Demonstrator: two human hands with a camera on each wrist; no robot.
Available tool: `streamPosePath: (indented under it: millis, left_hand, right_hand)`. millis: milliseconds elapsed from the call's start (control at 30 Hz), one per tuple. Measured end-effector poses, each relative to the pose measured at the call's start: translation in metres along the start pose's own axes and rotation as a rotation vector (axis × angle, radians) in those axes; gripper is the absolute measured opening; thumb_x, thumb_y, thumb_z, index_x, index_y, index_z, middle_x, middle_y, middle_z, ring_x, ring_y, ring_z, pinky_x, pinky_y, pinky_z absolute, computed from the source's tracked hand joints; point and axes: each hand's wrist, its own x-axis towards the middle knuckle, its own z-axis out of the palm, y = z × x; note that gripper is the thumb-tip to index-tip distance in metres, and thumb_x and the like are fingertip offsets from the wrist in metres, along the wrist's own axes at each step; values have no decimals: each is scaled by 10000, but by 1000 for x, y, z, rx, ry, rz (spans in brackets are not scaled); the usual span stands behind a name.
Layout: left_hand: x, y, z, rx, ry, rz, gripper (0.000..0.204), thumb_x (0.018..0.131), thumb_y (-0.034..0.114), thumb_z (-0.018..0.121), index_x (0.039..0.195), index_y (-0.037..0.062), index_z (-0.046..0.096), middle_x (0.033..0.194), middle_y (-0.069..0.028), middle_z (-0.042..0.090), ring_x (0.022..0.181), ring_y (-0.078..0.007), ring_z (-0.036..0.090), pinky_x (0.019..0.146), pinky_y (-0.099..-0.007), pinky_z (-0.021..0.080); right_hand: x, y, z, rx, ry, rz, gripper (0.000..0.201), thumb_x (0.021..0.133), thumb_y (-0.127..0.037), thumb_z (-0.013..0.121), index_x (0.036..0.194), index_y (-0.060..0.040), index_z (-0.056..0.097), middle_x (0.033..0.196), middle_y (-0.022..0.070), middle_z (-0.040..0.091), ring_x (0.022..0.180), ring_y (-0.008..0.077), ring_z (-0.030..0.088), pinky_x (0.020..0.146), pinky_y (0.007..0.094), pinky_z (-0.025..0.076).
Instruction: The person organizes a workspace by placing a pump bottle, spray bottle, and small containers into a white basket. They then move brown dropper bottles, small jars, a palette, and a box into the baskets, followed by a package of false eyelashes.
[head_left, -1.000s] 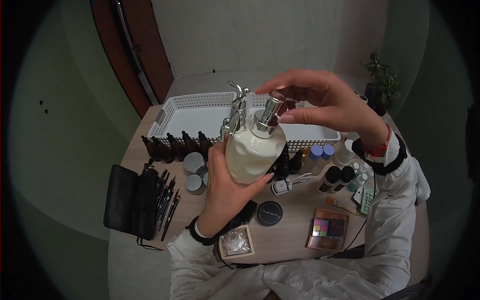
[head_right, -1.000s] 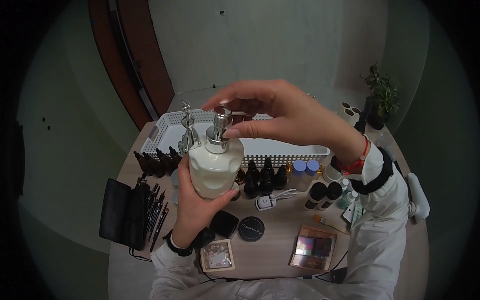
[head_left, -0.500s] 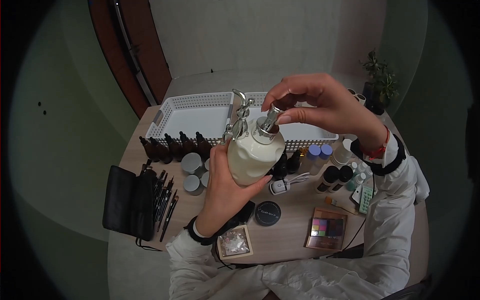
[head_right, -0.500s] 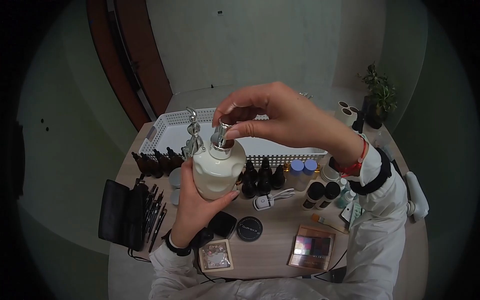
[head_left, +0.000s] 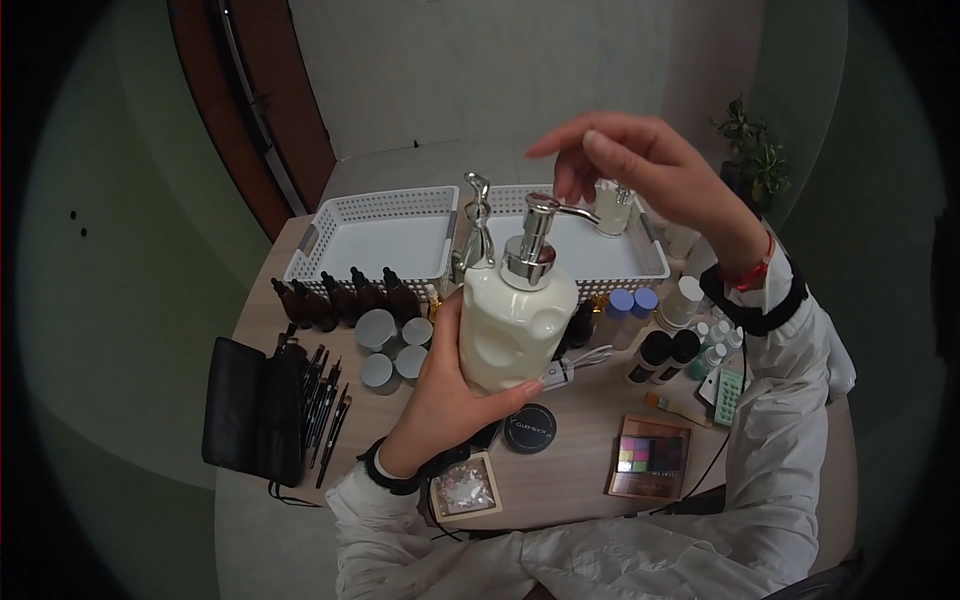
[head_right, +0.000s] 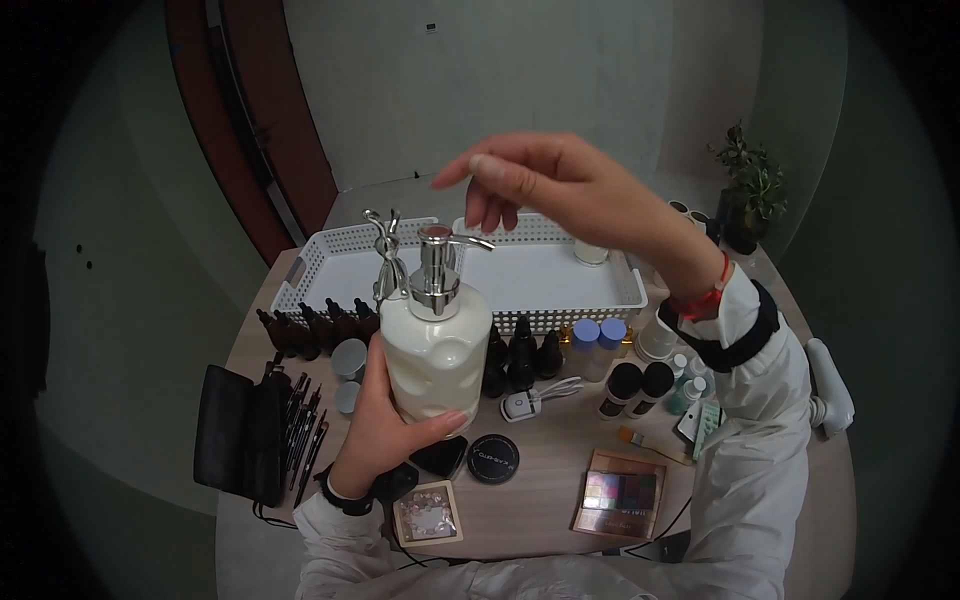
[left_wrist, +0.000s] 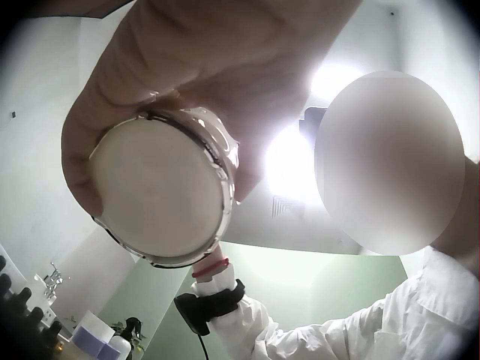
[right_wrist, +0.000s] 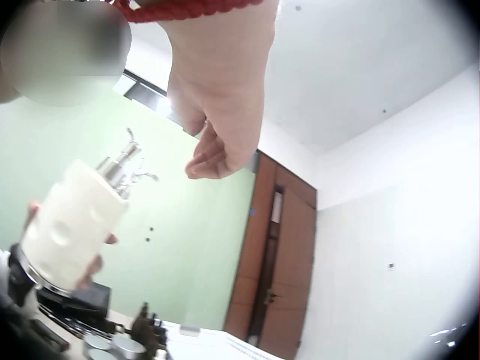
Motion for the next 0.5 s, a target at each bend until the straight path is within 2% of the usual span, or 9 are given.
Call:
streamPosePath:
  millis: [100,167,233,267,333,400,500]
  left_hand:
    - [-5,4,-7,-35,0,-58,908,681,131,792,1385,45,224,1271,-127,435,1168,-218,472,961,-358,411]
    - [-10,6,-11,-113,16,-88,880,676,121,776,1375,40,247,1255,-117,460,1153,-209,486,959,-352,416]
    - [-16,0,-18,-284,1,-141,857,666,131,763,1362,34,273,1230,-108,487,1131,-202,503,955,-348,422]
    - [-17,-5,-20,-368,-17,-147,843,661,151,756,1353,29,291,1210,-101,507,1118,-197,515,954,-345,427]
    - [-21,-1,-21,-393,0,-156,844,662,157,756,1353,28,288,1216,-101,503,1120,-199,514,955,-345,427]
    - [-22,2,-23,-412,21,-158,846,663,164,756,1353,27,285,1221,-101,499,1121,-201,514,956,-346,428]
    - [-23,2,-25,-359,26,-134,863,664,156,760,1359,27,267,1233,-103,490,1125,-205,514,963,-353,427]
  right_hand:
    - [9,33,-51,-585,264,77,275,965,-211,509,1184,-65,588,895,31,641,834,110,604,757,261,491]
    - [7,71,-89,-855,376,214,282,912,-131,567,1191,-87,574,956,82,637,841,158,620,779,290,504]
    - [-3,106,-115,-1024,351,323,379,823,-83,631,1194,-97,556,1073,158,599,1003,311,596,865,374,499]
    - [-10,128,-128,-1030,351,326,379,823,-83,631,1194,-97,556,1073,158,599,1003,311,596,865,374,499]
    - [-25,172,-150,-1142,266,529,436,776,-75,664,1196,-97,552,1127,176,558,1044,350,560,895,396,481]
    - [-36,200,-157,-1126,234,602,436,764,-77,673,1184,-98,557,1112,180,558,1040,368,556,903,403,473]
    - [-43,225,-154,-1125,238,619,412,784,-89,667,1180,-90,554,1124,183,560,1044,370,554,897,405,469]
